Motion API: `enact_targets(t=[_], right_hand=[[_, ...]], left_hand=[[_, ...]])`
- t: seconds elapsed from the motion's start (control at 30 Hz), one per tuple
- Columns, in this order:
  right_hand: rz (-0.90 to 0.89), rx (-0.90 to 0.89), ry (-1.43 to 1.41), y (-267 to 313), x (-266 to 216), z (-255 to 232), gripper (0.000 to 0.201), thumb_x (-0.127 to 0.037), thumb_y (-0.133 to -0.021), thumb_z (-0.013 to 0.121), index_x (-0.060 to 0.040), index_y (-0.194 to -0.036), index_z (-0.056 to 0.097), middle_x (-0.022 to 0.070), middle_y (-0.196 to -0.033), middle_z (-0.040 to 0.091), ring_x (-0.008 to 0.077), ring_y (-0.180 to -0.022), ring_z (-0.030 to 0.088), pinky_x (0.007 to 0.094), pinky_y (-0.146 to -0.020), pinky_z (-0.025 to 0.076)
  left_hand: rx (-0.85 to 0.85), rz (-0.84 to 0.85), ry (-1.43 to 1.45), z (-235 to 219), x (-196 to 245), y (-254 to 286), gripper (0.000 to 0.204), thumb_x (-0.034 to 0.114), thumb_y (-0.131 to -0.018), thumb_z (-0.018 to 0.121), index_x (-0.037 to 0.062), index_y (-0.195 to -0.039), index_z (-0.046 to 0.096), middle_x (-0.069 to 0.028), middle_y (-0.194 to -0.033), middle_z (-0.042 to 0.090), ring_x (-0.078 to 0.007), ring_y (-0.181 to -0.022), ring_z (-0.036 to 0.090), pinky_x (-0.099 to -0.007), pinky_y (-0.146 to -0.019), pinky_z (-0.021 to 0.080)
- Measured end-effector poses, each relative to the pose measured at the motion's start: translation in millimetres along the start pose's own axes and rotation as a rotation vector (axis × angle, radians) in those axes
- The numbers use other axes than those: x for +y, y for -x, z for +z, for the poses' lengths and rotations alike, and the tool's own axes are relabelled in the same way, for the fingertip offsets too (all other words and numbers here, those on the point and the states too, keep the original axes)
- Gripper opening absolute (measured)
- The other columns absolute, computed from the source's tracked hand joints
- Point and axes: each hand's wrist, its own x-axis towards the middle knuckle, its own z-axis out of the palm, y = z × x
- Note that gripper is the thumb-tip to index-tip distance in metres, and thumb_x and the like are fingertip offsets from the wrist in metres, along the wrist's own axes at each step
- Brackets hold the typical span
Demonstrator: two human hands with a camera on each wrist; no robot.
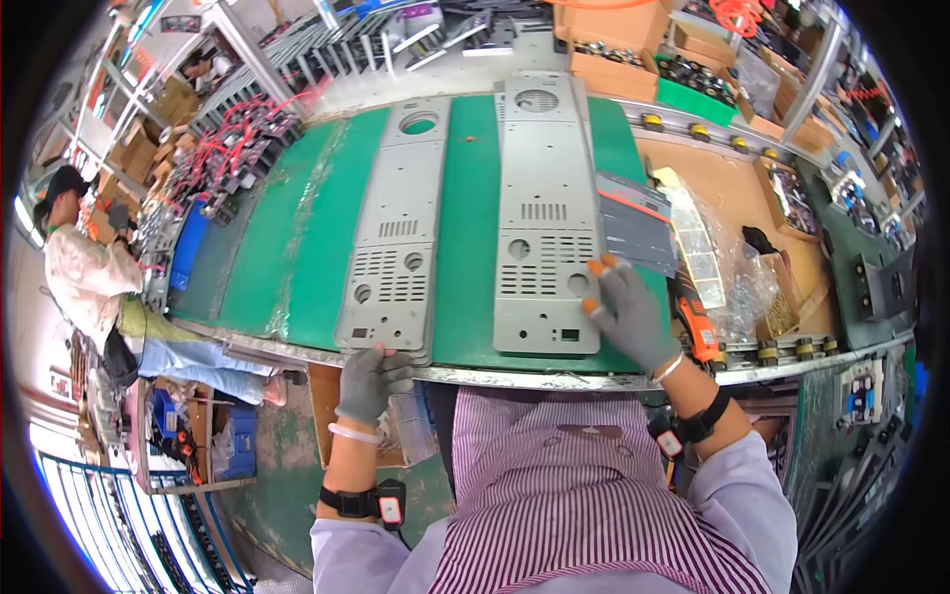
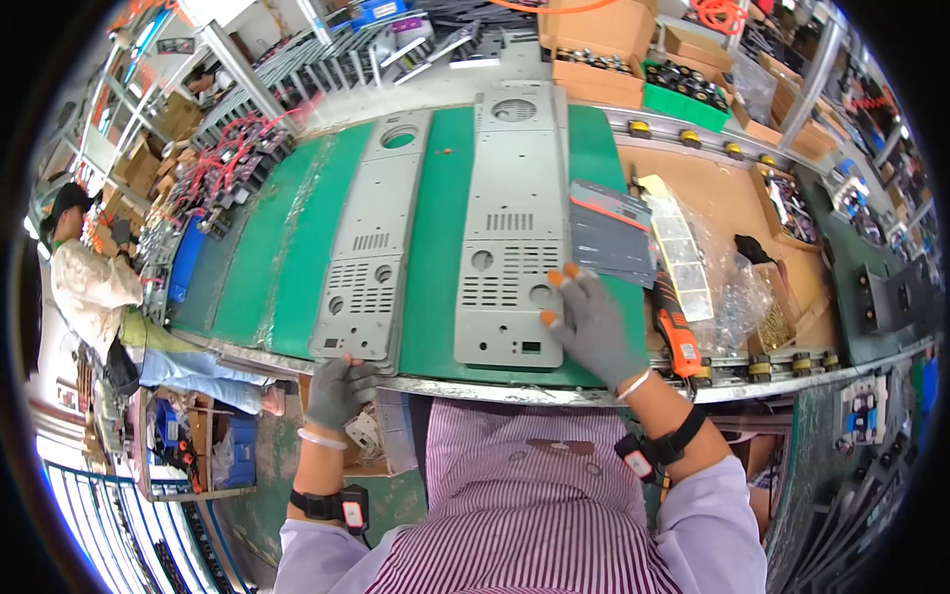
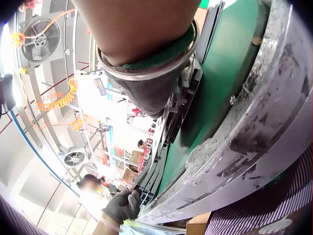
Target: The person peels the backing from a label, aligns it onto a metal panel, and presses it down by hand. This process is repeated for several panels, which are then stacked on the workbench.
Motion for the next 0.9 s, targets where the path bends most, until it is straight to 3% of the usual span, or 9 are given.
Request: enact_targets(t=[0.03, 0.27, 0.37, 0.47, 0.67, 0.73, 0.8, 0.83, 0.9], right_hand=[[0.070, 0.008, -0.021, -3.8, 9.0, -7.3, 0.042, -0.026, -0.080, 0.060, -0.0080, -0.117, 0.052, 0.0177, -0.111, 0.051, 0.0351, -0.106, 0.051, 0.0431, -0.086, 0.044], [0.312, -0.020, 0.323, -67.0, 135.0, -2.2, 0.042, -0.032, -0.083, 0.059, -0.0116, -0.119, 0.052, 0.0124, -0.111, 0.059, 0.0315, -0.103, 0.055, 0.0397, -0.086, 0.046], [0.424, -0.267, 0.413, -90.0, 139.1, -3.2, 0.040, -0.034, -0.084, 0.058, -0.0114, -0.117, 0.056, 0.0115, -0.113, 0.060, 0.0314, -0.103, 0.057, 0.0398, -0.085, 0.048], [0.355, -0.375, 0.510, -101.1, 142.4, 9.1, 0.028, -0.033, -0.083, 0.057, -0.0102, -0.099, 0.062, 0.0113, -0.092, 0.065, 0.0290, -0.091, 0.062, 0.0405, -0.077, 0.050], [0.254, -0.213, 0.691, -88.9, 127.6, -15.2, 0.022, -0.016, -0.080, 0.056, -0.0059, -0.096, 0.065, 0.0153, -0.089, 0.065, 0.0272, -0.082, 0.065, 0.0379, -0.068, 0.052], [0.106, 0.225, 0.342, -72.3, 106.9, -42.5, 0.021, -0.008, -0.077, 0.057, -0.0011, -0.095, 0.064, 0.0127, -0.080, 0.064, 0.0198, -0.073, 0.064, 0.0372, -0.058, 0.049], [0.405, 0.202, -0.605, -54.9, 28.6, -64.7, 0.020, -0.003, -0.075, 0.055, 0.0025, -0.093, 0.062, 0.0059, -0.077, 0.062, 0.0131, -0.069, 0.061, 0.0337, -0.054, 0.047], [0.436, 0.090, -0.697, -40.2, 8.5, -57.5, 0.024, -0.002, -0.075, 0.054, 0.0027, -0.097, 0.061, 0.0046, -0.078, 0.061, 0.0112, -0.070, 0.060, 0.0303, -0.055, 0.047], [0.478, -0.077, -0.903, -10.1, -26.6, -40.9, 0.032, 0.000, -0.075, 0.051, 0.0029, -0.106, 0.056, 0.0063, -0.082, 0.062, 0.0109, -0.072, 0.060, 0.0263, -0.058, 0.050]], left_hand=[[-0.020, 0.001, 0.015, 1.4, -1.4, 0.7, 0.024, 0.031, -0.093, 0.051, 0.0081, -0.086, 0.053, -0.0027, -0.068, 0.048, -0.0170, -0.057, 0.049, -0.0271, -0.048, 0.042], [-0.060, 0.068, -0.525, 65.0, -9.9, 39.8, 0.024, 0.023, -0.093, 0.044, 0.0010, -0.089, 0.052, -0.0137, -0.078, 0.061, -0.0182, -0.062, 0.062, -0.0287, -0.049, 0.053], [-0.155, 0.063, -0.564, 93.2, -19.1, 44.1, 0.025, 0.022, -0.092, 0.046, -0.0018, -0.091, 0.052, -0.0121, -0.074, 0.060, -0.0158, -0.056, 0.060, -0.0254, -0.047, 0.050], [-0.255, 0.041, -0.577, 105.3, -23.7, 43.3, 0.025, 0.020, -0.092, 0.046, -0.0030, -0.096, 0.052, -0.0124, -0.077, 0.060, -0.0159, -0.059, 0.061, -0.0250, -0.049, 0.052], [-0.304, 0.037, -0.536, 124.7, -36.4, 41.4, 0.024, 0.021, -0.092, 0.050, -0.0022, -0.096, 0.054, -0.0089, -0.080, 0.059, -0.0122, -0.063, 0.058, -0.0226, -0.056, 0.050], [-0.328, 0.351, -0.884, 134.6, -39.7, 42.2, 0.020, 0.020, -0.089, 0.054, 0.0010, -0.096, 0.055, -0.0089, -0.080, 0.060, -0.0153, -0.060, 0.057, -0.0273, -0.055, 0.049], [-0.301, 0.755, -1.193, 159.1, -37.3, 50.1, 0.019, 0.021, -0.084, 0.060, 0.0053, -0.095, 0.057, -0.0099, -0.081, 0.060, -0.0223, -0.061, 0.059, -0.0336, -0.056, 0.048], [-0.283, 1.051, -1.220, 167.1, -47.1, 44.9, 0.024, 0.028, -0.082, 0.062, 0.0075, -0.094, 0.057, -0.0094, -0.079, 0.059, -0.0245, -0.064, 0.060, -0.0345, -0.055, 0.048], [-0.286, 1.288, -1.354, 194.4, -37.4, 57.5, 0.030, 0.034, -0.079, 0.064, 0.0098, -0.094, 0.055, -0.0064, -0.071, 0.054, -0.0223, -0.055, 0.057, -0.0337, -0.048, 0.045]])
